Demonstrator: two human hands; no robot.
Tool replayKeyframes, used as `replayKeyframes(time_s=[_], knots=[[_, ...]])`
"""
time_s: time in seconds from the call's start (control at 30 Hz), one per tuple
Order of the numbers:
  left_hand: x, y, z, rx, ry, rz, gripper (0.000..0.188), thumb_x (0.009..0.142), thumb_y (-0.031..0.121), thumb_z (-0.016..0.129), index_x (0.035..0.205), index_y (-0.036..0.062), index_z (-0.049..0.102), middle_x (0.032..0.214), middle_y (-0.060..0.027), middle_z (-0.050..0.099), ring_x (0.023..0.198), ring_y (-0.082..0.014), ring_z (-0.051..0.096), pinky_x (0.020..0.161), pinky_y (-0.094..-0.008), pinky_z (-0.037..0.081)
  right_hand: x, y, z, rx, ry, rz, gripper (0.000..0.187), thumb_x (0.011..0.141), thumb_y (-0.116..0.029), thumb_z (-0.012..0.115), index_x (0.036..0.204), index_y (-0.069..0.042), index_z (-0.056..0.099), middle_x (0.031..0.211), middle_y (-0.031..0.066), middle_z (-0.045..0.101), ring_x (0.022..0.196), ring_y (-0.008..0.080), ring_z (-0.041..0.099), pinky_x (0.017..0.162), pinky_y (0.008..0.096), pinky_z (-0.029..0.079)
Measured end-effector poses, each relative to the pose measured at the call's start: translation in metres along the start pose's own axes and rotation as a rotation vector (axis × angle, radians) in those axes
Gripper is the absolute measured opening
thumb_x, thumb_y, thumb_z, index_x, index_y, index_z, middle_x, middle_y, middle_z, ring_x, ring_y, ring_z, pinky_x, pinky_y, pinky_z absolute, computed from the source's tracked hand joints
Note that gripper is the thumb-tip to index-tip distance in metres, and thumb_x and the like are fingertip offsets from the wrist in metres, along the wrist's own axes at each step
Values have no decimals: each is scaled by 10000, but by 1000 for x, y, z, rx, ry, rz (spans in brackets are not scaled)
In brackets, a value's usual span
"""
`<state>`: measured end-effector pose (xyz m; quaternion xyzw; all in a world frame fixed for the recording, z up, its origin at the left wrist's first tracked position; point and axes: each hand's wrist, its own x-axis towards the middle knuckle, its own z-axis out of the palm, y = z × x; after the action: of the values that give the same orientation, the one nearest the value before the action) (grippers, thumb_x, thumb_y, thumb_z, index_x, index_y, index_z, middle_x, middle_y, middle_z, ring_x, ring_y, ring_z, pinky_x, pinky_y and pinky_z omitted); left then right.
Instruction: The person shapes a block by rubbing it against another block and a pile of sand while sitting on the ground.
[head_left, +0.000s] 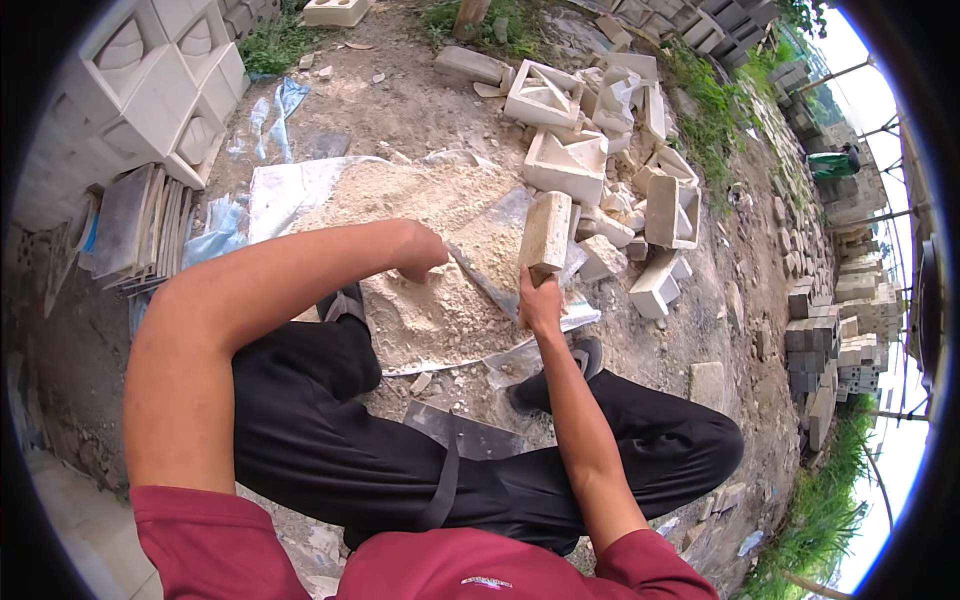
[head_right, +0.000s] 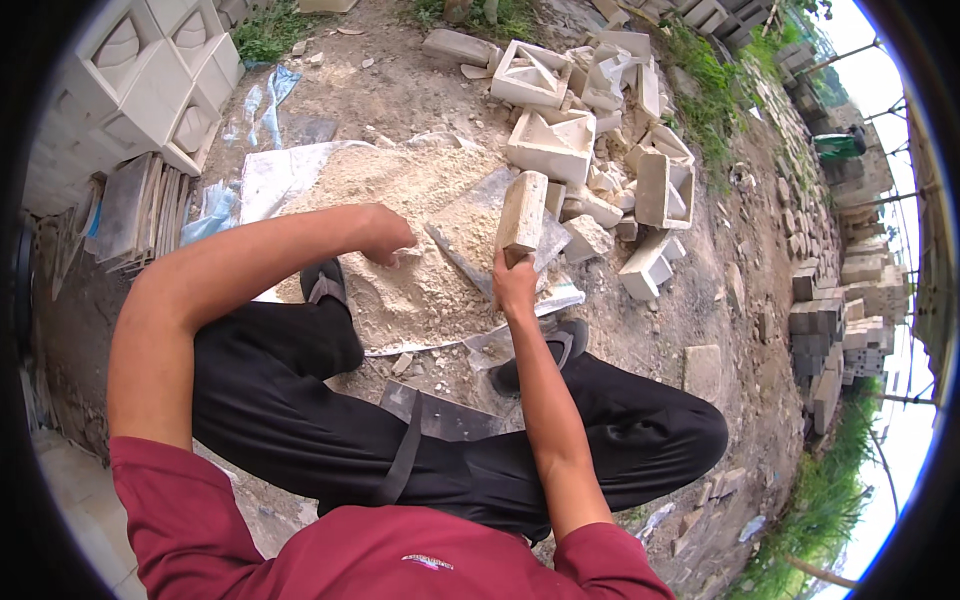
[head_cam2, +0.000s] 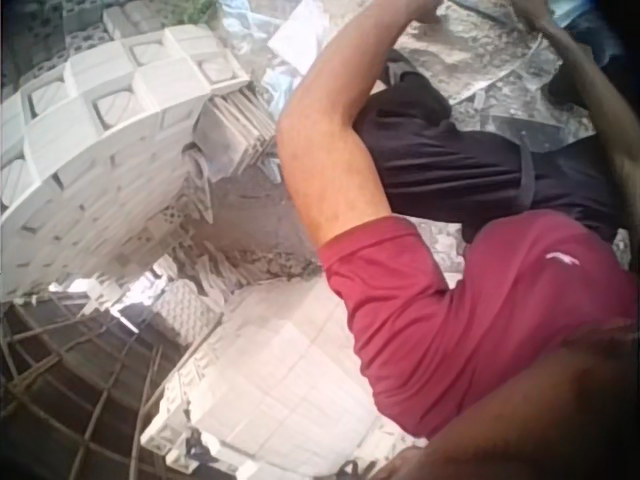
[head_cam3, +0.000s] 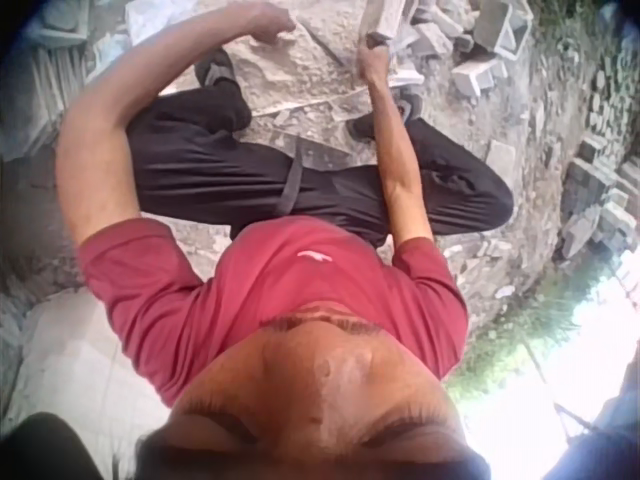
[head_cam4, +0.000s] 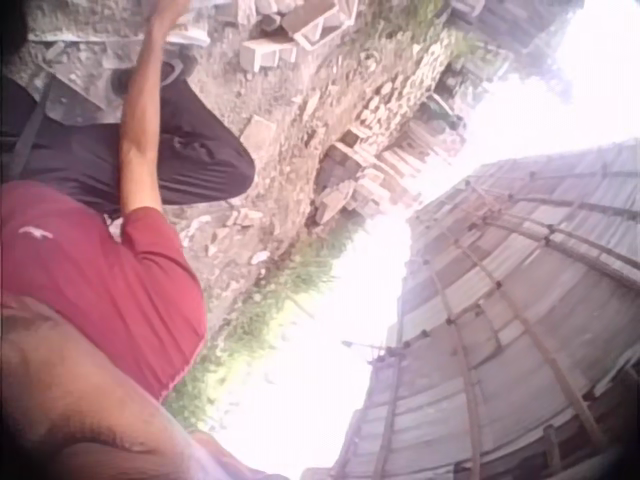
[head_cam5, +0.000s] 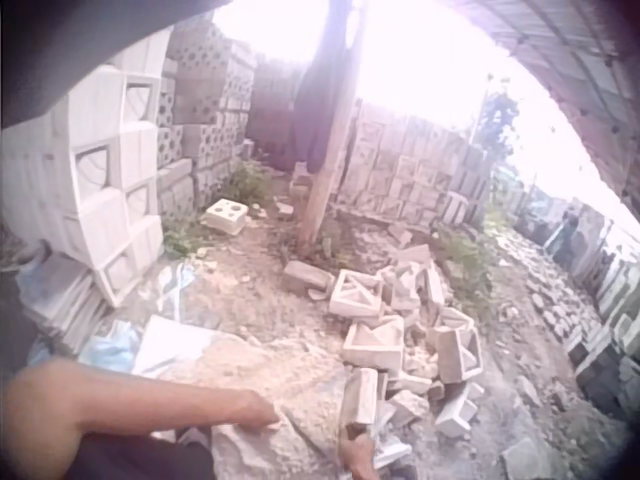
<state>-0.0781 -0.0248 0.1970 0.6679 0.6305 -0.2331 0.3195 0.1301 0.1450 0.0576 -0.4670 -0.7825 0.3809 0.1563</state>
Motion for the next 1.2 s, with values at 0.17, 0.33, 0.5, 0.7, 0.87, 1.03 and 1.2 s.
replayKeyframes(time_s=[0.17,0.33,0.5,0.7,0.87,1.03,1.2], knots=[[3,-3,-2,11,-21,1,435,850,329,655,1181,52,607,1090,-162,660,1042,-347,626,868,-454,507,-6,26,7,-238,-91,-39,518,848,-437,649,966,65,599,841,278,669,780,409,674,707,447,532],[-5,4,-3,-15,-2,-9,435,856,337,649,1181,51,605,1084,-161,662,1032,-346,630,861,-455,507,3,-7,-12,-14,-195,65,512,852,-428,650,961,69,594,684,170,656,511,268,646,521,375,524],[1,-2,7,4,-56,-9,431,866,344,634,1168,39,605,1069,-166,666,1016,-346,636,853,-458,509,-18,1,2,-246,-224,22,658,830,-398,663,1179,124,466,1015,337,638,1009,462,624,871,457,502],[6,3,-1,4,25,14,432,868,358,630,1159,39,611,1059,-169,669,1015,-352,635,850,-460,510,28,31,4,-169,-210,34,513,846,-406,671,1050,57,580,747,176,670,585,273,667,562,383,533],[-2,1,14,-19,-34,-2,428,862,365,639,1149,49,617,1046,-165,671,1015,-352,634,851,-462,510,-8,-17,16,4,-79,-95,554,845,-431,673,1065,65,565,892,244,684,822,370,688,737,419,540],[7,1,-7,13,-4,-1,430,860,369,641,1147,49,617,1047,-166,671,1012,-354,635,848,-460,510,0,14,9,-174,-174,-64,560,837,-408,667,1116,65,561,930,272,674,877,420,670,760,433,530],[-2,-1,8,-26,2,-14,422,857,361,633,1136,44,625,1045,-170,670,1005,-357,637,856,-459,509,1,-14,11,-29,-310,52,560,820,-403,664,1041,106,590,984,350,638,993,463,625,856,466,497]])
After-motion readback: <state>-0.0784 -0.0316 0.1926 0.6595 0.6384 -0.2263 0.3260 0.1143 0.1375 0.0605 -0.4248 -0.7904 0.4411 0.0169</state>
